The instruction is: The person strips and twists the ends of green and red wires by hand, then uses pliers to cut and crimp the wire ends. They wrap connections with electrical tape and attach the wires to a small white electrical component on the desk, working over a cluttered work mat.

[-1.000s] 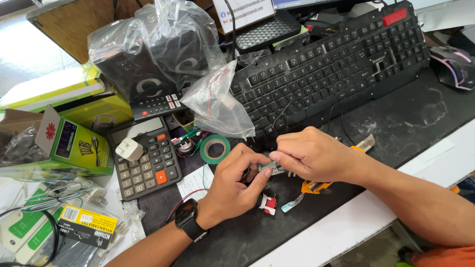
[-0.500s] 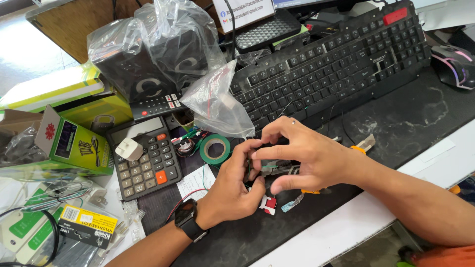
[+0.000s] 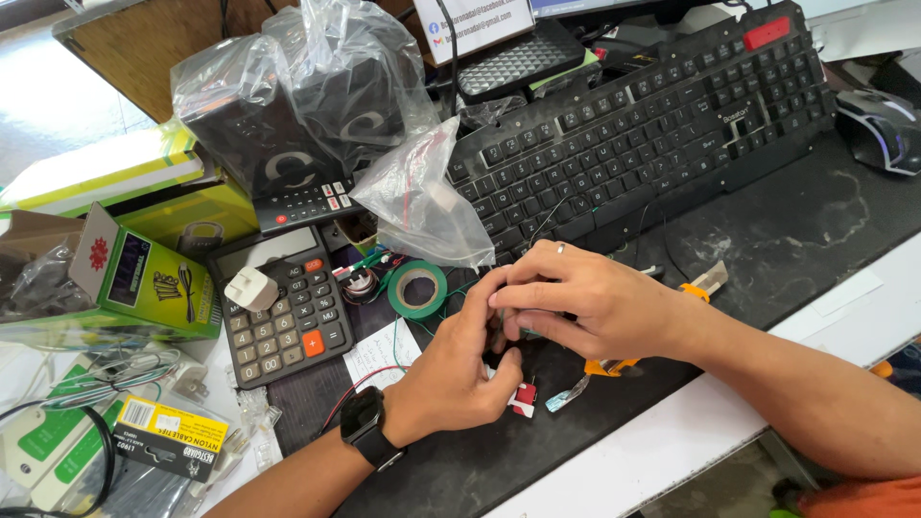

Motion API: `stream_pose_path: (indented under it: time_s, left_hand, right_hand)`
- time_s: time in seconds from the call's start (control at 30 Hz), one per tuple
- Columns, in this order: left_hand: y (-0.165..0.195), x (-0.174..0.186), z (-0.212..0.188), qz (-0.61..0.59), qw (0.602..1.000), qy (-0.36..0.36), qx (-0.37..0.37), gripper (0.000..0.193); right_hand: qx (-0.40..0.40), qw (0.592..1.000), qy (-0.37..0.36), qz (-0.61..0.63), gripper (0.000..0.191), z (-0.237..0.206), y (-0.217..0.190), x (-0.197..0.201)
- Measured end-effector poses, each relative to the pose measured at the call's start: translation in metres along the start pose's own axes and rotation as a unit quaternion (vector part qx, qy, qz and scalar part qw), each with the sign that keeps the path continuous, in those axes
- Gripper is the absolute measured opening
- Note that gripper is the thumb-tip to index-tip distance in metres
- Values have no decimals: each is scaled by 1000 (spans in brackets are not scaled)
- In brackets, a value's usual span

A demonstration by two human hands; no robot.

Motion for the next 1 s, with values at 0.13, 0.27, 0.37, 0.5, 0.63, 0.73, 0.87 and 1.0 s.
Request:
stream_pose_path:
  time_s: [0.13,0.27,0.37,0.5,0.63,0.73,0.87,1.0]
  left_hand:
    - [-2,-1,-1,9,999,-14,33,81]
    - [-8,-3,-3,16,1000,10,-24,76]
    - [-21,-2,-5,-49,998,35,-21,65]
    - [-39,1,-3,-206,974,97,7,49]
    - [-43,0,2,-249,962,104,38,42]
    - [-39,-1,3,-220,972,71,48,45]
    - [-39,0,1,-115,991,43,57,35]
    - [-47,-1,3,-187,979,61,55,8]
  right_hand:
    - [-1,1000,-3,-20,27,1,0,-1]
    - [11,999,3,-33,17,0,1,0]
    - [11,999,16,-29,17,0,1,0]
    - [-16,998,30,-49,18,-2,0,2]
    - [-22,997,46,-54,20,-2,-1,6]
    - [-27,996,56,-65,24,-3,-1,8]
    - [-20,995,70,-71,27,-4,-1,8]
    - [-14,996,60,-64,30,-5,0,7]
Point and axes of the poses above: each hand's wrist, its own z-axis towards the middle knuckle, its own x-axis out of the back of the hand, y = z × x, the point moved 3 cm from there along z, towards the middle knuckle, and after that the axes turned 4 degrees about z, right-handed, at the moved point
